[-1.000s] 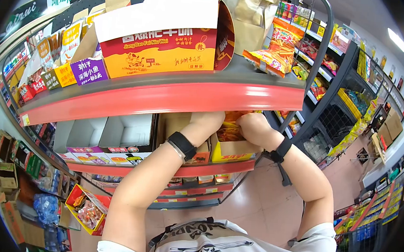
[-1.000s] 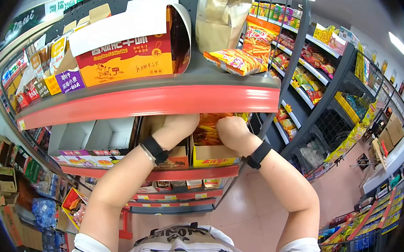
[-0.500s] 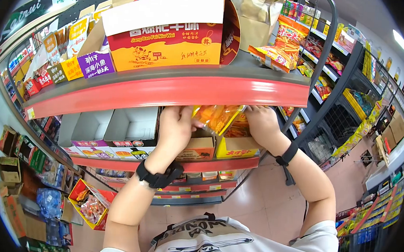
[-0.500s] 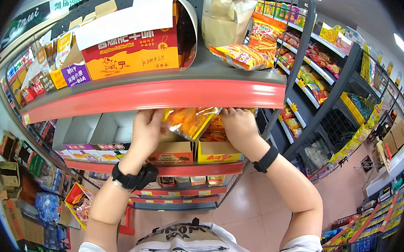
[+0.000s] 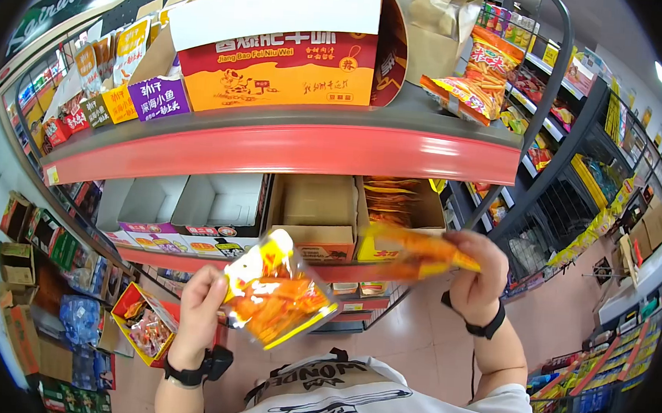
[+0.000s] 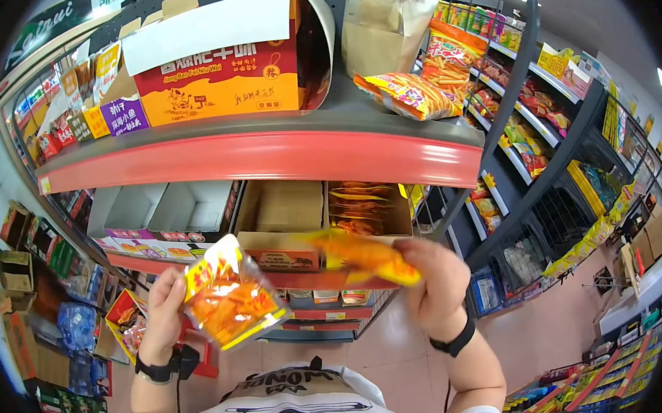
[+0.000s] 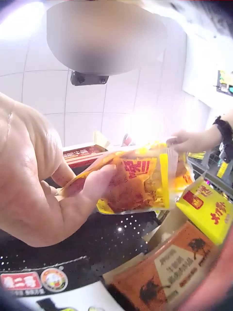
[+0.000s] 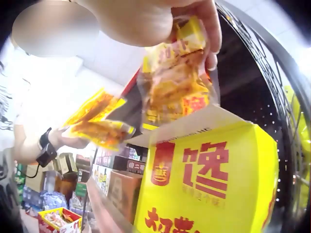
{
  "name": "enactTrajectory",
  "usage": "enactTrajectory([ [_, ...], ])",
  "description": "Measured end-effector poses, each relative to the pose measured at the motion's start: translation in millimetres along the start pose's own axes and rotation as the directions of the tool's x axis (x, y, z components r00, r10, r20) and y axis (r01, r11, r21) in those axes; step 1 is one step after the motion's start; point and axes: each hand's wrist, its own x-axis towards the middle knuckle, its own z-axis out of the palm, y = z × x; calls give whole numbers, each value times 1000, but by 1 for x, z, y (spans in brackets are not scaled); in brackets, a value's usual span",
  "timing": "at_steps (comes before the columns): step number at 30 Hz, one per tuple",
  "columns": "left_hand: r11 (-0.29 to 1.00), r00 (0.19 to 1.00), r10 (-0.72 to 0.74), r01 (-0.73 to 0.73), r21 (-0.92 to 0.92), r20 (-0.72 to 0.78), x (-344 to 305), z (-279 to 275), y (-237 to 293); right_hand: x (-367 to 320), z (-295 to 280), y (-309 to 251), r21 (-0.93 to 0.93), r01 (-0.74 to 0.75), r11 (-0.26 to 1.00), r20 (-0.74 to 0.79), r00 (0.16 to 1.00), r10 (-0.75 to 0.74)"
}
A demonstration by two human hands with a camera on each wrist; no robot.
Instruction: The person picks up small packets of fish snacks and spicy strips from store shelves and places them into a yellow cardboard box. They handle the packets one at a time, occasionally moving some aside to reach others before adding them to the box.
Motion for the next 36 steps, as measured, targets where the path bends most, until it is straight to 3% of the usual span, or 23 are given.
enactTrajectory([
  [2, 997, 1000, 15, -14, 78, -3, -17, -14, -7, -7, 5, -14, 115, -31, 993, 84, 996, 21],
  [5, 993, 994, -83, 88, 73, -73, -43, -33, -15, -15, 32, -24, 324, -56, 944, 244, 969, -26],
  [8, 975, 969, -124, 159, 153, -216, -66, -57, -28, -18, 66, -42, 382, -101, 919, 319, 947, -28],
  [10, 958, 939, -138, 207, 198, -314, -82, -71, -30, -21, 89, -54, 316, -261, 912, 479, 874, 85],
  [13, 949, 859, -125, 249, 192, -496, -103, -98, -39, -31, 130, -75, 313, -349, 883, 547, 826, 132],
  [14, 955, 831, -141, 257, 148, -538, -114, -114, -47, -36, 143, -85, 319, -440, 839, 607, 775, 176],
  [17, 946, 765, -168, 303, 117, -622, -149, -163, -70, -47, 183, -114, 333, -509, 794, 692, 704, 162],
  [18, 933, 720, -171, 338, 125, -672, -158, -175, -76, -49, 195, -121, 316, -568, 760, 752, 639, 165],
  [21, 884, 580, -264, 465, 48, -771, -194, -212, -80, -58, 239, -153, 318, -573, 755, 801, 588, 109],
  [22, 893, 533, -286, 449, -20, -796, -209, -229, -91, -54, 252, -164, 306, -526, 794, 815, 576, 68],
  [25, 881, 420, -339, 456, -128, -842, -246, -265, -99, -59, 294, -200, 295, -573, 765, 848, 526, 67],
  [31, 834, 242, -367, 513, -203, -898, -307, -332, -109, -71, 383, -265, 289, -610, 738, 881, 471, 45],
  [34, 872, 210, -372, 413, -263, -904, -326, -353, -112, -89, 426, -288, 353, -611, 709, 851, 524, 27],
  [36, 890, 179, -371, 347, -294, -911, -338, -359, -113, -104, 451, -300, 342, -673, 656, 877, 479, 35],
])
